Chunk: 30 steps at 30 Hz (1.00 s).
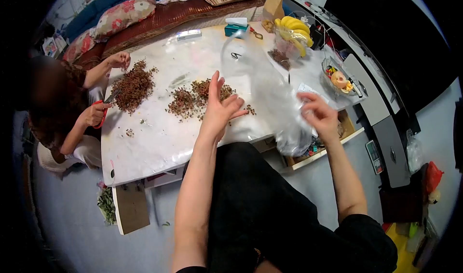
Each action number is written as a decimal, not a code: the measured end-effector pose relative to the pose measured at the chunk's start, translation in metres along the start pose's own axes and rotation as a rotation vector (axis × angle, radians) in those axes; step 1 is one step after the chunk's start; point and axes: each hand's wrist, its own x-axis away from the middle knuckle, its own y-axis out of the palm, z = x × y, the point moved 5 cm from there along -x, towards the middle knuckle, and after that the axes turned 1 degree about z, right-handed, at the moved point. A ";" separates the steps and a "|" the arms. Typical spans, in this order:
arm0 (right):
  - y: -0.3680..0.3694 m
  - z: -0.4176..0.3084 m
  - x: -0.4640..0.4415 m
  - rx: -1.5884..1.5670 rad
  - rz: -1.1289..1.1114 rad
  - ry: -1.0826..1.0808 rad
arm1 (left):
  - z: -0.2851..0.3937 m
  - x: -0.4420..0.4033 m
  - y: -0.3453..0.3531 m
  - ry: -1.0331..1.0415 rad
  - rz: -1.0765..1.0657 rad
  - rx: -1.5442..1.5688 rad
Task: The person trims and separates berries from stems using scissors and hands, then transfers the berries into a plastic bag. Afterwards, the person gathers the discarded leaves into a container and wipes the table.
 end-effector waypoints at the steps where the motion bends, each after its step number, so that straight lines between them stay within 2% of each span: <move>1: 0.006 -0.002 0.011 0.086 -0.124 0.025 | -0.005 -0.002 0.001 0.029 -0.012 0.094; 2: 0.013 -0.008 0.021 0.171 -0.250 0.050 | -0.014 -0.002 -0.001 0.022 -0.010 0.092; 4: 0.015 -0.005 0.038 0.148 -0.350 0.225 | -0.029 0.002 -0.006 -0.007 -0.043 -0.018; 5: 0.009 0.000 0.040 0.166 -0.346 0.241 | -0.027 0.012 -0.011 0.001 0.030 -0.145; 6: 0.002 0.016 0.047 0.065 -0.233 0.435 | -0.033 0.021 -0.014 -0.007 0.039 -0.152; 8: 0.002 0.027 0.045 0.244 0.002 0.440 | -0.043 0.038 -0.017 0.071 0.022 -0.172; 9: 0.008 0.020 0.039 0.423 0.055 0.434 | -0.040 0.047 -0.011 0.035 0.024 -0.178; 10: 0.014 0.026 0.037 0.586 0.033 0.393 | -0.035 0.055 -0.004 0.004 0.024 -0.179; 12: 0.032 0.025 0.033 0.851 -0.004 0.117 | -0.026 0.067 0.004 -0.018 -0.073 -0.330; 13: 0.034 0.035 0.034 0.848 -0.013 0.112 | -0.017 0.074 0.004 0.018 -0.106 -0.436; 15: 0.038 0.054 0.035 0.666 -0.113 0.215 | -0.012 0.083 -0.007 0.056 -0.140 -0.539; 17: 0.038 0.044 0.031 0.569 -0.073 0.198 | -0.007 0.093 -0.027 0.240 -0.105 -0.739; 18: 0.037 0.027 0.028 0.478 -0.022 0.187 | -0.001 0.101 -0.035 0.170 -0.031 -0.796; 20: 0.052 -0.029 0.015 0.416 0.053 0.055 | 0.034 0.122 -0.025 0.368 0.197 -0.946; 22: 0.073 -0.068 0.007 0.515 0.018 -0.233 | 0.065 0.146 -0.004 0.652 0.218 -0.882; 24: 0.099 -0.104 -0.001 0.374 -0.071 -0.398 | 0.090 0.166 0.021 0.832 0.111 -1.053; 26: 0.123 -0.132 -0.004 0.187 -0.139 -0.574 | 0.091 0.158 0.017 0.804 0.129 -1.076; 28: 0.136 -0.168 -0.006 -0.045 -0.214 -0.707 | 0.089 0.148 -0.014 0.712 0.299 -1.021; 29: 0.139 -0.186 -0.007 -0.104 -0.283 -0.767 | 0.094 0.151 -0.027 0.732 0.336 -1.033; 30: 0.143 -0.202 -0.008 -0.215 -0.381 -0.713 | 0.099 0.156 -0.039 0.750 0.372 -1.042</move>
